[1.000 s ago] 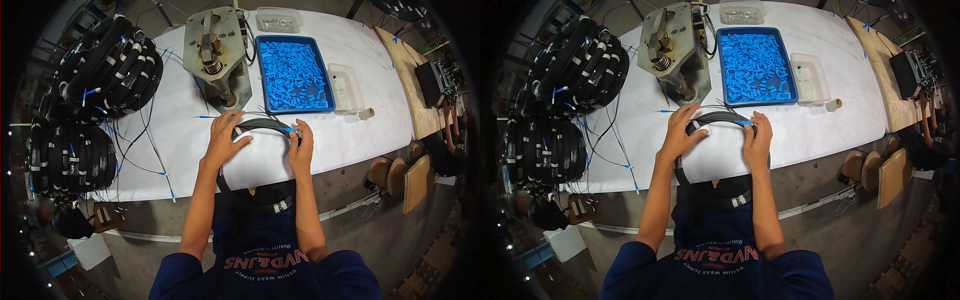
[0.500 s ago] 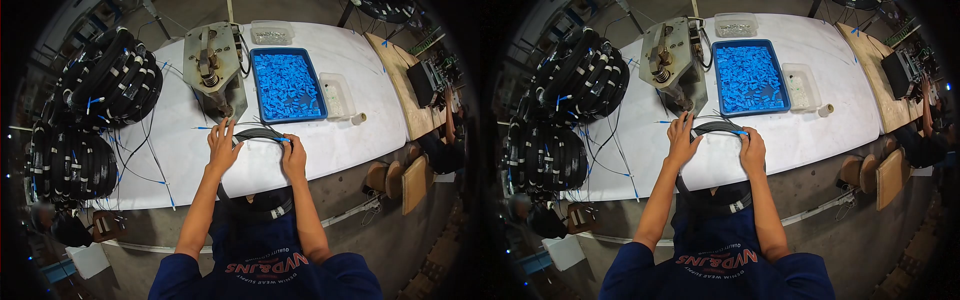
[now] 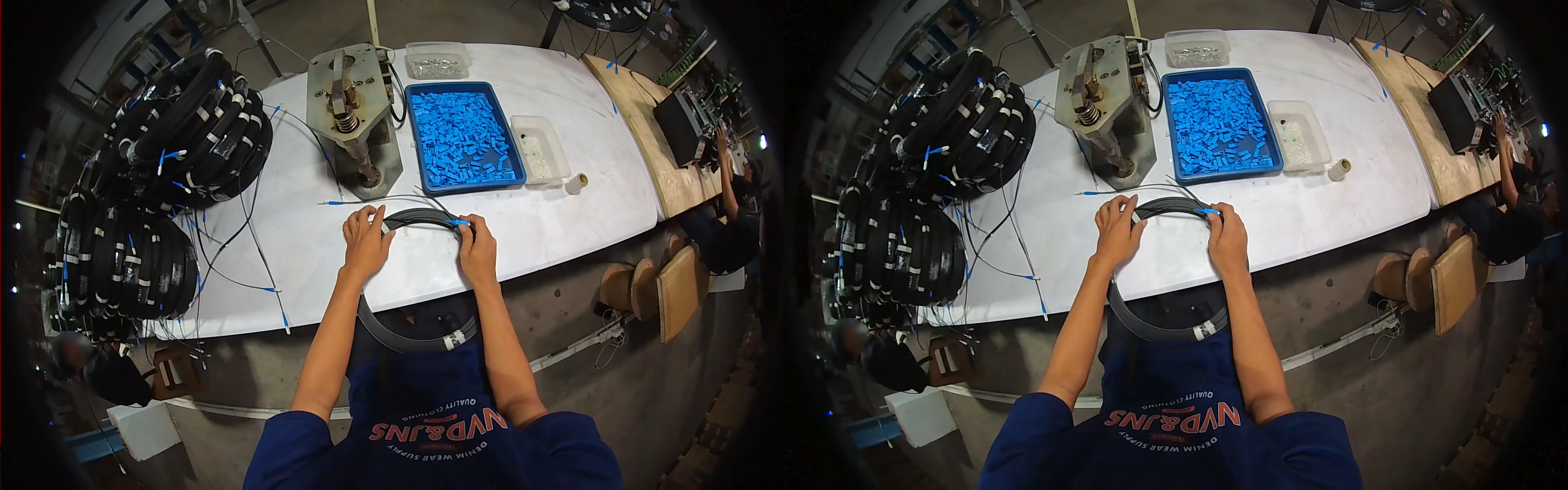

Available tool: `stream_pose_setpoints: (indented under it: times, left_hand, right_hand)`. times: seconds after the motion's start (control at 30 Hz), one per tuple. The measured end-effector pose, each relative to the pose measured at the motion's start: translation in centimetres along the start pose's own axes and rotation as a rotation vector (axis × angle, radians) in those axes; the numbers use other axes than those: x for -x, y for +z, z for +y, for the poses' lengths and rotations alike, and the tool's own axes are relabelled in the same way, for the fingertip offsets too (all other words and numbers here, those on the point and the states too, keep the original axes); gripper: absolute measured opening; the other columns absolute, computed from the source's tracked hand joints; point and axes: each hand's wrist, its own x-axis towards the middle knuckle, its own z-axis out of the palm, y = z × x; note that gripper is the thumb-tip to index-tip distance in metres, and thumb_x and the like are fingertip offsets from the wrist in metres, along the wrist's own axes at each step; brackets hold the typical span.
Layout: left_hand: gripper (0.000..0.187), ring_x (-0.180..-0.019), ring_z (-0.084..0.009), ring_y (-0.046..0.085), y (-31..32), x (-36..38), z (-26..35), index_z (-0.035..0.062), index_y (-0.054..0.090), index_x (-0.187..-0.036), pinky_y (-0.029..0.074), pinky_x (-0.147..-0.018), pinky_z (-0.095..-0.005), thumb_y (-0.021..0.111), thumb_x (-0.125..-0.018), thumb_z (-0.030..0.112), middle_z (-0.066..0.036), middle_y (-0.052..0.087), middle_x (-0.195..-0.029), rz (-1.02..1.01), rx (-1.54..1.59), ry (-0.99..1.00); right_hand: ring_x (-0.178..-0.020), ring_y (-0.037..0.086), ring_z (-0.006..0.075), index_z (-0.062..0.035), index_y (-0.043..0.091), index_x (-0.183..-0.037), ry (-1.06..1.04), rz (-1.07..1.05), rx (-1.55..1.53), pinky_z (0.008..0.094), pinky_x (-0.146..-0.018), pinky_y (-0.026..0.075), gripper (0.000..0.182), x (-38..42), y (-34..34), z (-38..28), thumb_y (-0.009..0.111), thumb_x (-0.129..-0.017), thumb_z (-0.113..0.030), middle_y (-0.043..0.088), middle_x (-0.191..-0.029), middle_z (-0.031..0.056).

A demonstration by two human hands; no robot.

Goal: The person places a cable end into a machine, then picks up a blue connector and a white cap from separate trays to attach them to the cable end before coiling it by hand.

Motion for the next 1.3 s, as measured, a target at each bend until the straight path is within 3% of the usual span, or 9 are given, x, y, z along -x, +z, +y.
stream_pose_setpoints:
  times: [0.13, 0.27, 0.4, 0.5, 0.87, 1.0, 1.17, 1.3]
  left_hand:
    - [0.065, -0.129, -0.0372, 0.033, 0.5, 0.5, -0.2, 0.0004, 0.044, -0.143, 0.024, -0.109, -0.0512, 0.069, -0.086, 0.02, -0.017, 0.041, -0.138, 0.021, 0.055, 0.031]
    - [0.079, -0.132, -0.0387, 0.033, 0.2, -1.7, 1.5, 0.0081, 0.043, -0.146, 0.022, -0.11, -0.0519, 0.075, -0.076, 0.027, -0.017, 0.039, -0.143, 0.014, 0.098, 0.101]
    - [0.082, -0.13, -0.0345, 0.035, 0.3, -5.1, 4.6, 0.0103, 0.045, -0.145, 0.023, -0.108, -0.0502, 0.08, -0.074, 0.03, -0.015, 0.043, -0.138, -0.011, 0.109, 0.29]
    - [0.07, -0.118, -0.0314, 0.042, 1.1, -6.4, 5.5, 0.0128, 0.055, -0.138, 0.027, -0.101, -0.0484, 0.08, -0.076, 0.033, -0.012, 0.05, -0.119, 0.001, 0.07, 0.285]
    - [0.043, -0.115, -0.0359, 0.039, 3.8, -6.3, 9.6, 0.0086, 0.068, -0.115, 0.028, -0.1, -0.0492, 0.078, -0.077, 0.028, -0.015, 0.049, -0.118, 0.114, 0.107, 0.182]
    - [0.039, -0.113, -0.0355, 0.04, 3.4, -7.4, 12.4, 0.0055, 0.068, -0.108, 0.029, -0.097, -0.0489, 0.078, -0.077, 0.028, -0.014, 0.05, -0.118, -0.026, 0.117, 0.125]
    - [0.067, -0.11, -0.0361, 0.041, 5.5, -8.0, 15.6, -0.0009, 0.056, -0.13, 0.035, -0.092, -0.0484, 0.079, -0.076, 0.03, -0.018, 0.047, -0.118, -0.079, 0.102, 0.183]
    - [0.063, -0.111, -0.0362, 0.041, 6.2, -10.1, 18.3, 0.0021, 0.058, -0.129, 0.034, -0.094, -0.0481, 0.08, -0.075, 0.026, -0.018, 0.047, -0.121, -0.102, 0.165, 0.151]
  right_hand:
    - [-0.084, 0.063, 0.0417, -0.0006, 0.059, -0.108, 0.081, 0.0, -0.04, 0.0466, -0.072, 0.048, 0.015, 1.0, -1.2, -0.4, 0.056, -0.098, -0.011, 0.066, -0.09, 0.0229]
    - [-0.08, 0.062, 0.042, -0.0009, 0.058, -0.108, 0.092, 0.053, -0.022, 0.0465, -0.069, 0.048, 0.014, 1.1, -2.3, 0.1, 0.055, -0.098, -0.01, 0.064, -0.088, 0.0228]
    - [-0.078, 0.062, 0.0403, -0.0014, 0.057, -0.109, 0.043, 0.047, -0.006, 0.0463, -0.068, 0.048, 0.015, 0.7, -2.8, 1.0, 0.055, -0.099, -0.013, 0.064, -0.086, 0.021]
    - [-0.079, 0.063, 0.0387, -0.0006, 0.058, -0.108, 0.056, 0.011, -0.043, 0.044, -0.07, 0.05, 0.016, -0.3, -3.4, 1.7, 0.057, -0.1, -0.014, 0.065, -0.087, 0.02]
    - [-0.082, 0.064, 0.0369, 0.0013, 0.06, -0.104, -0.007, 0.033, -0.091, 0.0402, -0.073, 0.052, 0.013, -2.7, -6.8, 3.8, 0.059, -0.098, -0.01, 0.065, -0.093, 0.0182]
    - [-0.076, 0.064, 0.0365, -0.0011, 0.058, -0.107, 0.005, 0.036, -0.108, 0.038, -0.068, 0.052, 0.011, -3.8, -8.7, 5.6, 0.058, -0.098, -0.008, 0.064, -0.091, 0.0182]
    - [-0.074, 0.064, 0.0369, -0.0027, 0.057, -0.109, 0.017, 0.062, -0.143, 0.0384, -0.066, 0.052, 0.013, -5.6, -10.8, 7.7, 0.059, -0.096, -0.002, 0.064, -0.091, 0.0183]
    - [-0.077, 0.064, 0.0381, -0.0025, 0.057, -0.108, 0.038, 0.009, -0.09, 0.0403, -0.067, 0.052, 0.016, -6.7, -11.7, 8.5, 0.061, -0.093, 0.0, 0.065, -0.093, 0.0182]
